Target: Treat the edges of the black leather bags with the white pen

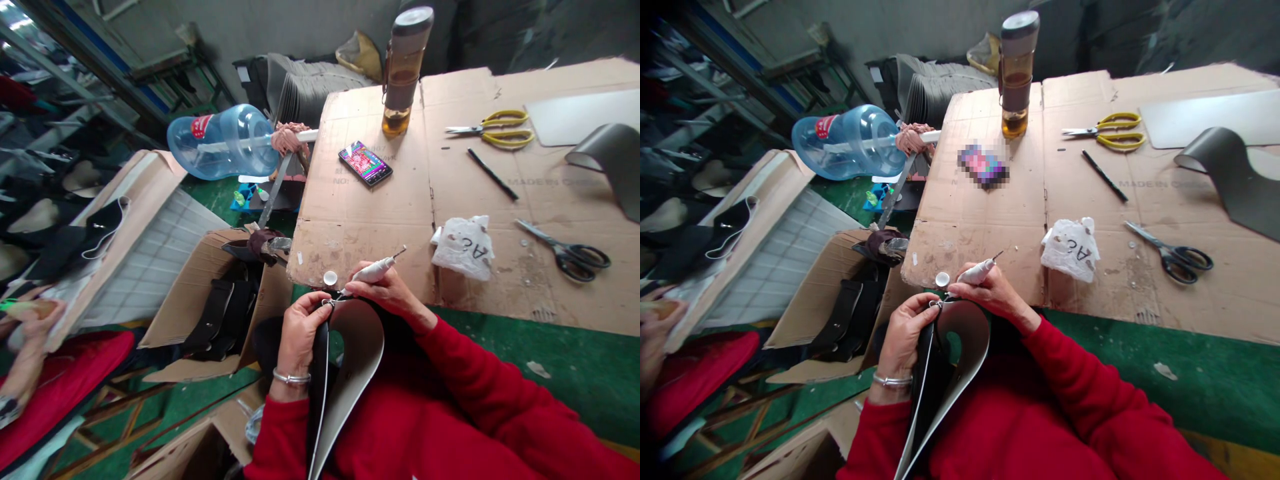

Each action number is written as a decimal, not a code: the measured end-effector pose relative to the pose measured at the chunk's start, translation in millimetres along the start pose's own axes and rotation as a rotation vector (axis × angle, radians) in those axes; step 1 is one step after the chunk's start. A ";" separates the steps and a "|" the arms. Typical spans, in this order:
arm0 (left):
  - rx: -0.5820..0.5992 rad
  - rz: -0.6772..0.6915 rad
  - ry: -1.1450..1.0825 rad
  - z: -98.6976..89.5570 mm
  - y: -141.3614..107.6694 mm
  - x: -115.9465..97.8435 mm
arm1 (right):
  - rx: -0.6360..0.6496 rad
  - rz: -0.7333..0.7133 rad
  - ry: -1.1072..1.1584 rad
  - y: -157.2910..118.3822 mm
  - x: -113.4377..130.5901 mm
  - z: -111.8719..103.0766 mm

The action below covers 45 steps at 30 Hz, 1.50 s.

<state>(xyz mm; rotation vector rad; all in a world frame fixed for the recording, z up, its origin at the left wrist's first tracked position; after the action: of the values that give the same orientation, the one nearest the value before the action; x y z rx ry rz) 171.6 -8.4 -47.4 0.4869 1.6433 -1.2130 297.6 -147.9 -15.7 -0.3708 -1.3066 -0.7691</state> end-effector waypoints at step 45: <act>-0.629 0.261 -0.189 -161.4 -59.2 -57.5 | -0.361 0.014 0.133 -16.9 -1.9 -24.1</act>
<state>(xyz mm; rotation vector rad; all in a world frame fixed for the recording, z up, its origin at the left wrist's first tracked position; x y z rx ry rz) 73.7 122.0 31.8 0.1716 1.6312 -0.4895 303.2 -174.8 -26.4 -0.6055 -1.0382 -1.0040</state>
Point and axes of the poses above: each hand's wrist, its own y-axis towards the middle knuckle, its own z-axis out of the palm, x = y × z, the point moved 8 cm from there along y, towards the middle knuckle, and after that the axes turned 12 degrees about y, right-handed, at the moved point
